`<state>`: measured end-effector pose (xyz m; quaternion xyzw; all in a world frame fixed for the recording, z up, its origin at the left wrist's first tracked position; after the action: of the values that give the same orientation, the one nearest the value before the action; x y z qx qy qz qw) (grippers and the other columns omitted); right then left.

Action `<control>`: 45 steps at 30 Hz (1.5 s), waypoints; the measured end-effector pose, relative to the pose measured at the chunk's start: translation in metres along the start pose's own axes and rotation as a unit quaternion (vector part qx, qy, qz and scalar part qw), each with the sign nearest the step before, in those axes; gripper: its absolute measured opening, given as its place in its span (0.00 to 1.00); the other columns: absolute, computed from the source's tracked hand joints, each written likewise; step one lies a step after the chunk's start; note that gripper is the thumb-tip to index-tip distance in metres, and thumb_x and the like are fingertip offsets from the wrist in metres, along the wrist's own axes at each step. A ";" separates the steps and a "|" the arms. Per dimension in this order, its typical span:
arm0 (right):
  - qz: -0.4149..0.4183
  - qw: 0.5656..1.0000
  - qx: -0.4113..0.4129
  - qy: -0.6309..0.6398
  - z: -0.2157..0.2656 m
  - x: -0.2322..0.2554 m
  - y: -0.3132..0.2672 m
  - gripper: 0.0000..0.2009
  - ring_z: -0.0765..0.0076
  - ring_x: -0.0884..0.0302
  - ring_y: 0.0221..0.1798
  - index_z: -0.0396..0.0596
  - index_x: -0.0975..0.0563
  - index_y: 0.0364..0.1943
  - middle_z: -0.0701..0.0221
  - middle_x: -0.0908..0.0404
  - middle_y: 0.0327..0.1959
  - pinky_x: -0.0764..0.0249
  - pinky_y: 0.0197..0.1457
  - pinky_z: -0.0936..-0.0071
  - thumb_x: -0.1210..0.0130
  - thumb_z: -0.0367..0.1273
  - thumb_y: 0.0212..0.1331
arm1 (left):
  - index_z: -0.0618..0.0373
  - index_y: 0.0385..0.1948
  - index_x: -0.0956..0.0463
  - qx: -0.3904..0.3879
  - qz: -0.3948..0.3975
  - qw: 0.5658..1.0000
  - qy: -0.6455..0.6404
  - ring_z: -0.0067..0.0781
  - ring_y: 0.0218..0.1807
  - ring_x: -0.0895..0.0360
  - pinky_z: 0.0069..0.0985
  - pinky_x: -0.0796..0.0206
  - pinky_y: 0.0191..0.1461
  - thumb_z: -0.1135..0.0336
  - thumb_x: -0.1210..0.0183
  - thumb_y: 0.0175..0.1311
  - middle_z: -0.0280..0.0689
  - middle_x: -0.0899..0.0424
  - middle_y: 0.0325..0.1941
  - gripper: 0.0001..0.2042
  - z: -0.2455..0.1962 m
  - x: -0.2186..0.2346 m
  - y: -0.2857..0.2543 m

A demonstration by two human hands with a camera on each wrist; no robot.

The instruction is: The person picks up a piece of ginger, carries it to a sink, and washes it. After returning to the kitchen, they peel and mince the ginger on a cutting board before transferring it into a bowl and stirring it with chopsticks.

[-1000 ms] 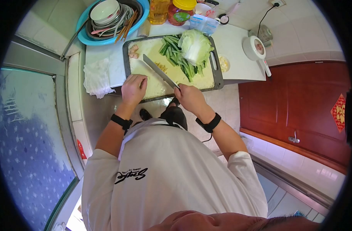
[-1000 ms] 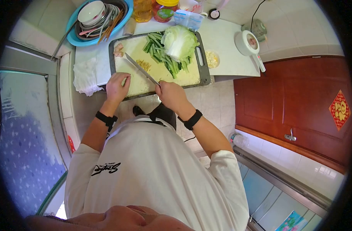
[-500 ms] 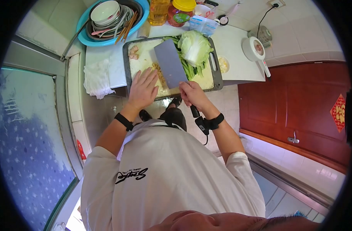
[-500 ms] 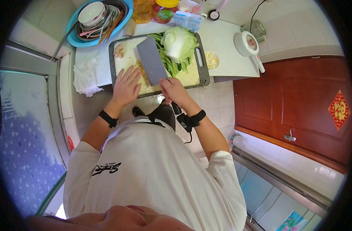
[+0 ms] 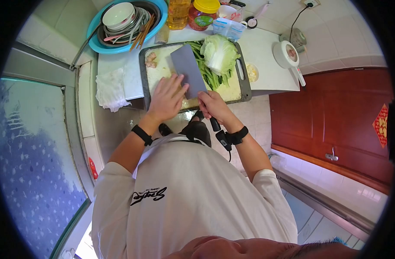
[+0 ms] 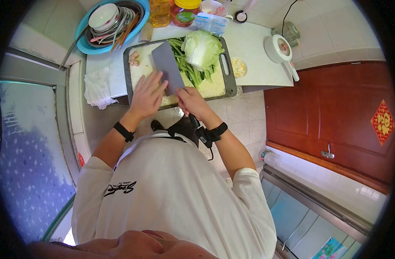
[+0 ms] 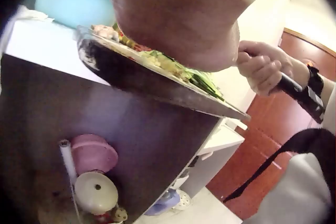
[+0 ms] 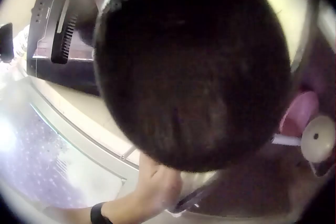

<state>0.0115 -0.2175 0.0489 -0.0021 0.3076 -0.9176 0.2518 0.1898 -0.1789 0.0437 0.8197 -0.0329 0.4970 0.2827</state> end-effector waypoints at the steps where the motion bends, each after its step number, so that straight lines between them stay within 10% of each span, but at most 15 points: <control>1: -0.001 1.000 0.005 -0.023 0.000 0.003 0.002 0.18 0.78 0.42 0.09 0.47 0.31 0.24 0.75 0.36 0.12 0.42 0.14 0.77 0.54 0.41 0.71 | 0.51 0.61 0.27 0.016 -0.015 1.000 0.011 0.51 0.73 0.40 0.51 0.50 0.74 0.68 0.43 0.57 0.45 0.35 0.72 0.25 0.007 0.000 -0.006; 6: -0.117 0.935 0.133 -0.306 -0.005 0.010 -0.001 0.17 0.67 0.30 0.13 0.45 0.30 0.25 0.69 0.28 0.13 0.32 0.19 0.69 0.51 0.41 0.69 | 0.52 0.57 0.24 0.045 -0.096 0.994 0.031 0.52 0.72 0.39 0.50 0.49 0.73 0.69 0.43 0.57 0.46 0.33 0.70 0.22 0.029 0.029 -0.016; 8: -0.171 0.752 0.261 -0.581 0.008 0.001 -0.015 0.13 0.52 0.22 0.20 0.45 0.27 0.28 0.61 0.22 0.17 0.27 0.27 0.58 0.46 0.39 0.63 | 0.53 0.57 0.25 0.104 -0.209 0.970 0.059 0.57 0.72 0.42 0.49 0.49 0.73 0.64 0.38 0.57 0.48 0.33 0.70 0.23 0.036 0.059 -0.013; 9: -0.173 0.753 0.260 -0.579 0.009 0.002 -0.017 0.13 0.52 0.22 0.20 0.45 0.27 0.28 0.61 0.22 0.17 0.27 0.27 0.58 0.46 0.39 0.63 | 0.53 0.57 0.25 0.102 -0.208 0.971 0.058 0.57 0.72 0.42 0.49 0.49 0.73 0.64 0.38 0.57 0.48 0.33 0.70 0.23 0.033 0.073 -0.002; 17: -0.093 0.640 0.336 -0.685 0.008 -0.005 -0.019 0.12 0.57 0.20 0.24 0.52 0.28 0.31 0.68 0.22 0.20 0.25 0.27 0.61 0.38 0.40 0.53 | 0.50 0.71 0.41 0.151 0.101 0.983 0.030 0.61 0.77 0.55 0.52 0.61 0.77 0.41 0.32 0.50 0.57 0.45 0.74 0.46 0.025 0.009 0.044; 45: -0.101 0.631 0.357 -0.682 -0.003 0.032 -0.046 0.11 0.59 0.20 0.25 0.53 0.26 0.30 0.71 0.22 0.22 0.26 0.29 0.62 0.38 0.40 0.52 | 0.53 0.67 0.35 0.115 0.066 0.988 0.074 0.58 0.74 0.47 0.49 0.56 0.76 0.43 0.38 0.59 0.53 0.35 0.69 0.37 0.048 0.016 0.042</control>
<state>-0.0379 -0.1991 0.0680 -0.5679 -0.3054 -0.7125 0.2766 0.2220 -0.2346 0.0590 0.8039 -0.0087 0.5743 0.1543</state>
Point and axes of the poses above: each hand's wrist, its own y-axis towards the middle knuckle, its own x-axis out of the back of the hand, z = x × y, the point moved 4 cm from there along y, towards the middle knuckle
